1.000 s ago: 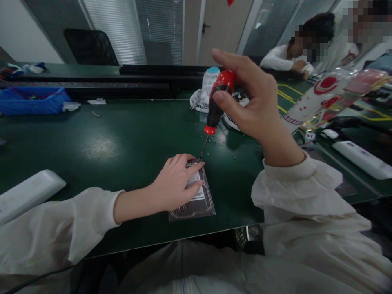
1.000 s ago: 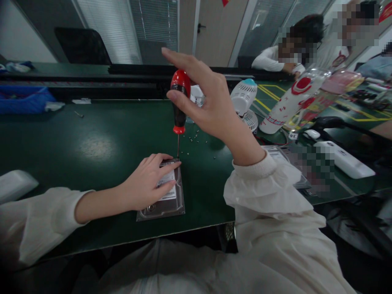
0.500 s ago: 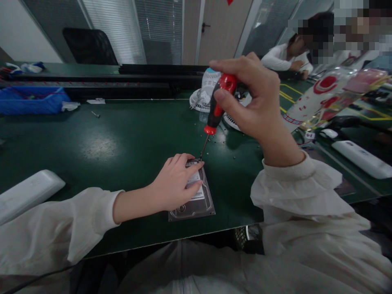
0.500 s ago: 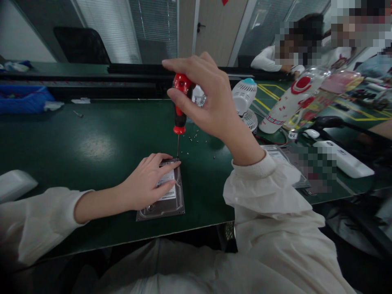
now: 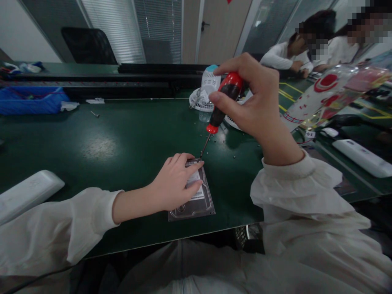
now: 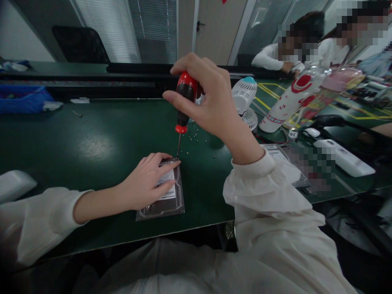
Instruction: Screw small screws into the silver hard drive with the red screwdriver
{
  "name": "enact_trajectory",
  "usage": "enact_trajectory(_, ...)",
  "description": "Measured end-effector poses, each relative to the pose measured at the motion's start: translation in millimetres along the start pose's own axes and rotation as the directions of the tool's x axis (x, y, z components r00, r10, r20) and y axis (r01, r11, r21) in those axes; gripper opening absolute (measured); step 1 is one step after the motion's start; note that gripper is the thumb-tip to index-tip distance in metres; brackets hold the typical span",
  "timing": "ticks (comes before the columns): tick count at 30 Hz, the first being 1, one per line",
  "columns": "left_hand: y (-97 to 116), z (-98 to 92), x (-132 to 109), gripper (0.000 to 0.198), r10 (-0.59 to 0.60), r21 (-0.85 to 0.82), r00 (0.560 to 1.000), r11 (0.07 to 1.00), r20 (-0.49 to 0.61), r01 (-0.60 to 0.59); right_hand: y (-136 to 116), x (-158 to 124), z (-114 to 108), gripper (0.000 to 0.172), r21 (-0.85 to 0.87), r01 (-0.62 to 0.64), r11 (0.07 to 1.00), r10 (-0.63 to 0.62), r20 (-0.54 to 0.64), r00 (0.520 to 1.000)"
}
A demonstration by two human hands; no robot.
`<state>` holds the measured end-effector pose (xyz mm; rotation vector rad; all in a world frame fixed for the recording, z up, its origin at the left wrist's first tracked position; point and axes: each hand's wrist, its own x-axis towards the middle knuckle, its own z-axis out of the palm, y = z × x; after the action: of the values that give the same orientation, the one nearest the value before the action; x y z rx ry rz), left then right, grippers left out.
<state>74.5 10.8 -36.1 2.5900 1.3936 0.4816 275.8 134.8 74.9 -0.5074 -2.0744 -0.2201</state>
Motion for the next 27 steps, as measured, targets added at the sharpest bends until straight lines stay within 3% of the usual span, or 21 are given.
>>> enact_trajectory(8, -1.1, 0.5, -0.1, 0.052, 0.001, -0.001, 1.0, 1.0, -0.004, -0.001, -0.2, 1.0, -5.2, 0.041, 0.122, 0.007, 0.992, -0.025, 0.147, 0.989)
enact_trajectory(14, -1.4, 0.7, -0.2, 0.053, 0.012, 0.0, 1.0, 1.0, -0.004, -0.012, -2.0, 2.7, -4.4, 0.027, -0.016, -0.059, 0.998, 0.06, 0.055, 0.997)
enact_trajectory(16, -0.8, 0.4, 0.1, 0.053, 0.006, 0.005, 1.0, 1.0, -0.003, -0.006, -1.6, 2.9, -5.1, 0.021, 0.059, -0.062, 0.996, 0.055, 0.102, 0.993)
enact_trajectory(19, 0.3, -0.4, 0.4, 0.052, -0.001, 0.01, 1.0, 1.0, -0.007, 0.001, -0.8, 2.7, -6.0, 0.026, 0.118, -0.062, 0.991, 0.042, 0.169, 0.985)
enact_trajectory(24, -0.2, -0.5, -0.1, 0.052, 0.009, 0.009, 1.0, 1.0, -0.01, -0.009, -0.7, 3.3, -7.6, 0.026, -0.052, -0.132, 0.99, 0.137, 0.124, 0.983)
enact_trajectory(27, -1.2, 0.2, -0.4, 0.052, 0.01, 0.001, 1.0, 1.0, -0.004, -0.01, -1.2, 3.5, -9.1, 0.021, -0.024, -0.109, 0.994, 0.111, 0.141, 0.984)
